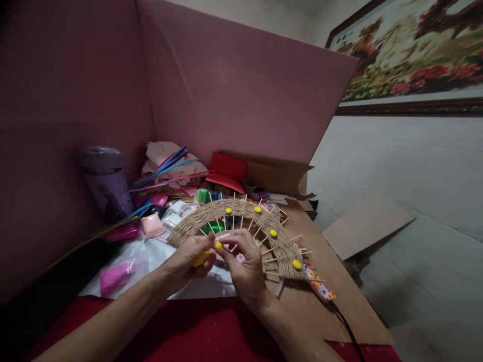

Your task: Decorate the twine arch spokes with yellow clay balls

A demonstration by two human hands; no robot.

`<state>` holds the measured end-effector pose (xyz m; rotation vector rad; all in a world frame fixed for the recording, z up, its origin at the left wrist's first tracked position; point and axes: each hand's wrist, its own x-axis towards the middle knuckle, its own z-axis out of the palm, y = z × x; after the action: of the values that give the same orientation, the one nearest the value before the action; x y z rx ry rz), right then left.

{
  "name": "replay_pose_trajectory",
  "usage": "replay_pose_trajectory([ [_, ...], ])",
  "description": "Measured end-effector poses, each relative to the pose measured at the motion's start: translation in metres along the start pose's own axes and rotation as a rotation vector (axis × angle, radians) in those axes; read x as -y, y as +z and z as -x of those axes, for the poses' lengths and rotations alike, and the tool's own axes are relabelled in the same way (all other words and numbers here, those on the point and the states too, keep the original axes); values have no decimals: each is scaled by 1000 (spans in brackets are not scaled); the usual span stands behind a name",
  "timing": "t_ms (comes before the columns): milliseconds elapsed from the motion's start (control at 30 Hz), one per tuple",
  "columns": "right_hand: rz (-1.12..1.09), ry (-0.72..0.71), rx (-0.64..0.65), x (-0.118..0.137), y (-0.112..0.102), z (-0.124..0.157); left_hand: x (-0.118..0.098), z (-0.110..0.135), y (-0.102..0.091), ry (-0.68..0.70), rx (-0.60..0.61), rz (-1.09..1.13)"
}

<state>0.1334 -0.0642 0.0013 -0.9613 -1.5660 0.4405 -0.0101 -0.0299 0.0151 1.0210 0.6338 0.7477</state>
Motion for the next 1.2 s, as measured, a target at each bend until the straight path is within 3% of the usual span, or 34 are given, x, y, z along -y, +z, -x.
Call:
replay_pose_trajectory([
  [233,-57,28,55,0,-1,-1,-1,-2,-2,62,-21,-10],
  [433,-86,32,-8,-3,-1,0,-2,-1,-2,11,52,15],
  [633,-78,-15,104,0,-3,-1,-3,0,0,39,25,40],
  [800,-67,-29,24,2,-3,-2,-1,1,1,9,75,19],
  [1200,-58,-37,47,1,-4,-3,-1,1,0,39,68,21],
])
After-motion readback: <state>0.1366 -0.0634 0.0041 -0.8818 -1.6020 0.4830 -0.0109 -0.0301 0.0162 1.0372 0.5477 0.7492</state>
